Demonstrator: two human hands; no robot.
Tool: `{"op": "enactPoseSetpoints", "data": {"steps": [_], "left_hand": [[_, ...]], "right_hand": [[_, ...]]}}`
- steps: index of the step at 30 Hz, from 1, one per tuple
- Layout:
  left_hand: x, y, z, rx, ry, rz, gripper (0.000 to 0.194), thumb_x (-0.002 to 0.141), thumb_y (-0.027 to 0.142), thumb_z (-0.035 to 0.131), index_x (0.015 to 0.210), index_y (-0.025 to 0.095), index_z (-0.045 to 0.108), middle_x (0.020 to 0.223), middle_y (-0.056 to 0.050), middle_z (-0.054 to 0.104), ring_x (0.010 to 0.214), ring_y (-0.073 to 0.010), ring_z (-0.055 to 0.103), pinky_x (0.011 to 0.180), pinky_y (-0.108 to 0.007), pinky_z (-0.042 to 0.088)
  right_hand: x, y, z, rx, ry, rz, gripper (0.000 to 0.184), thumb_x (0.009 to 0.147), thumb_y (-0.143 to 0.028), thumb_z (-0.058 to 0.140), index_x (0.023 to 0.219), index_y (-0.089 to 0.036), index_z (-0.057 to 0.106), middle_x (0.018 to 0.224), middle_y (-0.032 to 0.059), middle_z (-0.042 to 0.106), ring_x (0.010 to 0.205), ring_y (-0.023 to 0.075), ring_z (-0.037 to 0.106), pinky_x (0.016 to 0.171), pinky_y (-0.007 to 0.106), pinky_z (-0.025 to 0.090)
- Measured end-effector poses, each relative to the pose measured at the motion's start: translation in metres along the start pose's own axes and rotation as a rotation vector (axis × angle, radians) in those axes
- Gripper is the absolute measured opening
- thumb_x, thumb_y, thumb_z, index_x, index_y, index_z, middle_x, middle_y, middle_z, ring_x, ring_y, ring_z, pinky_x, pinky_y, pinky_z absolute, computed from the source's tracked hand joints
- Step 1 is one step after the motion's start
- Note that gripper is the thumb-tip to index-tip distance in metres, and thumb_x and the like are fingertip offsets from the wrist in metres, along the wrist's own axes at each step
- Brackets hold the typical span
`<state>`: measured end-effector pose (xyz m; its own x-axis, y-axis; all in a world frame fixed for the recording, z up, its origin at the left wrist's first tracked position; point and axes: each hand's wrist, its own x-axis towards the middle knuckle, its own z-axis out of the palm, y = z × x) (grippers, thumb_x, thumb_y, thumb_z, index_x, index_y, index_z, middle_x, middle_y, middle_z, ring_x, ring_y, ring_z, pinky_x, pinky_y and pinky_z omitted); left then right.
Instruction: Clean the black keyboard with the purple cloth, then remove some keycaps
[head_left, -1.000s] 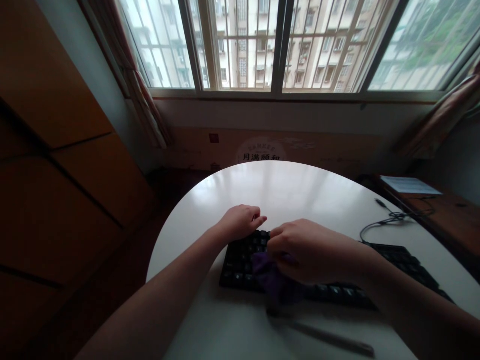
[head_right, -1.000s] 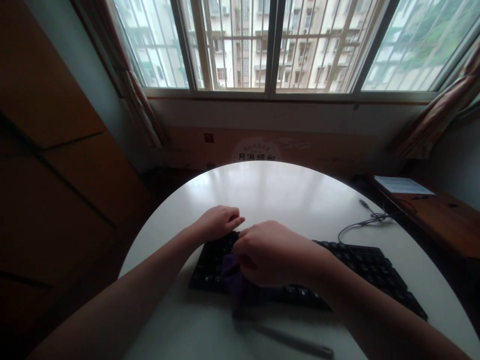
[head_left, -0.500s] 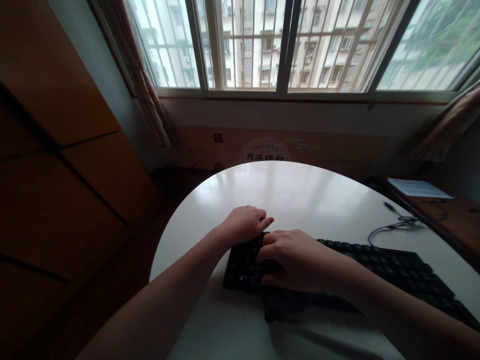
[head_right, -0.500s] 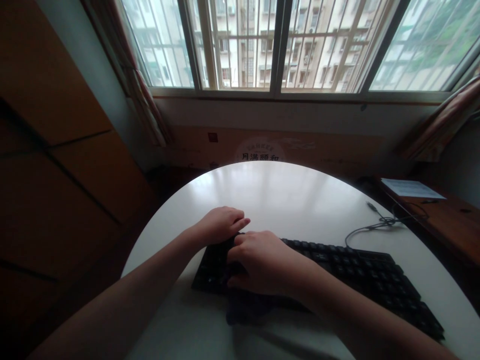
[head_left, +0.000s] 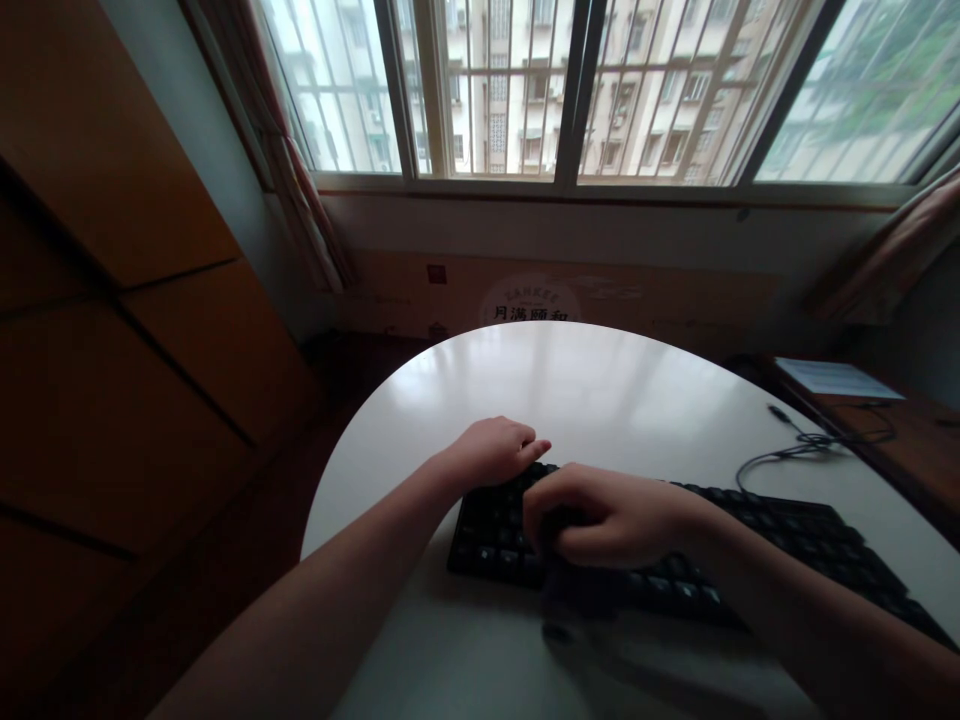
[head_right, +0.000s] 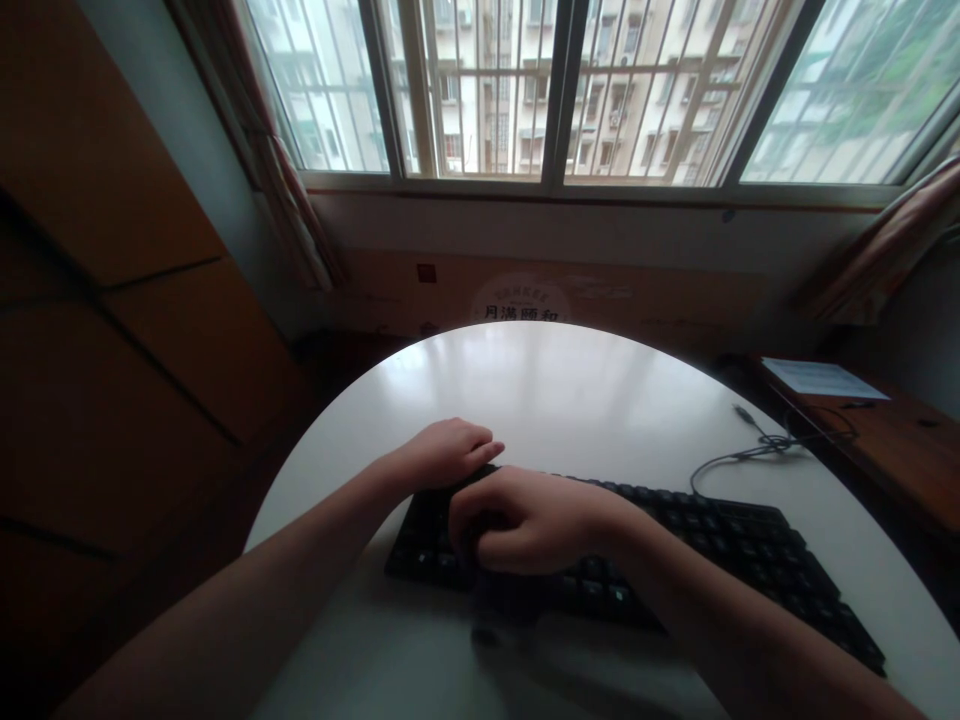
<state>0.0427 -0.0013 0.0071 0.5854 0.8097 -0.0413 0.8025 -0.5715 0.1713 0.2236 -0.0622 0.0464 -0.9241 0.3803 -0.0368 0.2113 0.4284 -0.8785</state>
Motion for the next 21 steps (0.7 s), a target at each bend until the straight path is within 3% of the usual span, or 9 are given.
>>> {"op": "enactPoseSetpoints", "data": {"steps": [2, 4, 5, 8, 10, 12, 15, 18, 21], "left_hand": [[0.000, 0.000, 0.000, 0.002, 0.002, 0.007, 0.053, 0.097, 0.055, 0.031, 0.085, 0.021, 0.070, 0.086, -0.008, 0.072, 0.075, -0.0225, 0.063, 0.062, -0.031, 0.040], [0.001, -0.001, 0.002, 0.008, 0.002, 0.013, 0.053, 0.097, 0.056, 0.030, 0.087, 0.021, 0.070, 0.086, -0.008, 0.072, 0.076, -0.0227, 0.063, 0.065, -0.031, 0.041], [0.001, -0.002, 0.003, 0.008, -0.001, 0.011, 0.054, 0.097, 0.056, 0.030, 0.087, 0.022, 0.070, 0.086, -0.008, 0.072, 0.077, -0.0228, 0.063, 0.066, -0.031, 0.041], [0.004, -0.005, 0.005, -0.001, -0.014, 0.006, 0.054, 0.096, 0.057, 0.032, 0.083, 0.022, 0.070, 0.082, -0.007, 0.071, 0.075, -0.0226, 0.062, 0.065, -0.030, 0.041], [0.005, -0.006, 0.007, -0.009, -0.019, 0.006, 0.054, 0.096, 0.057, 0.032, 0.080, 0.022, 0.069, 0.079, -0.007, 0.071, 0.072, -0.0222, 0.062, 0.063, -0.030, 0.040], [0.006, -0.007, 0.007, -0.016, -0.013, 0.005, 0.054, 0.096, 0.058, 0.033, 0.078, 0.022, 0.069, 0.077, -0.006, 0.070, 0.069, -0.0213, 0.061, 0.060, -0.029, 0.038], [0.006, -0.007, 0.008, -0.016, 0.000, 0.012, 0.053, 0.096, 0.057, 0.034, 0.078, 0.022, 0.069, 0.075, -0.006, 0.070, 0.065, -0.0199, 0.060, 0.057, -0.029, 0.037], [0.006, -0.007, 0.007, -0.009, 0.003, 0.029, 0.051, 0.096, 0.055, 0.034, 0.079, 0.022, 0.069, 0.075, -0.006, 0.070, 0.065, -0.0197, 0.059, 0.058, -0.029, 0.036], [0.005, -0.006, 0.007, -0.010, -0.006, 0.025, 0.052, 0.096, 0.055, 0.032, 0.080, 0.023, 0.070, 0.077, -0.006, 0.070, 0.068, -0.0208, 0.060, 0.061, -0.029, 0.038]], "right_hand": [[0.001, 0.002, -0.002, 0.156, -0.155, -0.062, 0.019, 0.074, -0.006, 0.052, 0.085, -0.013, 0.066, 0.081, 0.0015, 0.063, 0.075, 0.0131, 0.057, 0.070, 0.024, 0.046], [0.002, 0.003, -0.001, 0.205, -0.196, -0.096, 0.015, 0.078, -0.010, 0.054, 0.087, -0.012, 0.066, 0.085, 0.0033, 0.064, 0.079, 0.0144, 0.059, 0.073, 0.025, 0.047], [0.002, 0.003, 0.001, 0.158, -0.133, -0.093, 0.015, 0.080, -0.012, 0.056, 0.092, -0.013, 0.065, 0.088, 0.0040, 0.065, 0.081, 0.0149, 0.059, 0.074, 0.026, 0.047], [0.006, 0.007, 0.012, -0.182, 0.215, -0.011, 0.024, 0.082, -0.016, 0.061, 0.106, -0.017, 0.058, 0.096, 0.0045, 0.064, 0.082, 0.0161, 0.056, 0.074, 0.029, 0.045], [0.009, 0.010, 0.019, -0.393, 0.325, 0.040, 0.030, 0.080, -0.017, 0.065, 0.108, -0.019, 0.055, 0.097, 0.0041, 0.063, 0.081, 0.0168, 0.054, 0.072, 0.030, 0.044], [0.011, 0.011, 0.023, -0.530, 0.305, 0.017, 0.028, 0.079, -0.016, 0.067, 0.104, -0.020, 0.057, 0.101, 0.0044, 0.062, 0.086, 0.0181, 0.054, 0.074, 0.031, 0.044], [0.012, 0.009, 0.023, -0.712, 0.288, -0.092, 0.008, 0.085, -0.015, 0.063, 0.090, -0.020, 0.065, 0.104, 0.0055, 0.058, 0.098, 0.0201, 0.051, 0.087, 0.035, 0.042], [0.012, 0.007, 0.020, -0.839, 0.288, -0.152, 0.018, 0.092, -0.018, 0.055, 0.086, -0.023, 0.072, 0.097, 0.0052, 0.057, 0.096, 0.0197, 0.050, 0.093, 0.038, 0.039], [0.012, 0.010, 0.018, -0.885, 0.247, -0.166, 0.024, 0.092, -0.016, 0.054, 0.095, -0.027, 0.075, 0.089, 0.0032, 0.057, 0.089, 0.0184, 0.051, 0.095, 0.039, 0.038]]}}
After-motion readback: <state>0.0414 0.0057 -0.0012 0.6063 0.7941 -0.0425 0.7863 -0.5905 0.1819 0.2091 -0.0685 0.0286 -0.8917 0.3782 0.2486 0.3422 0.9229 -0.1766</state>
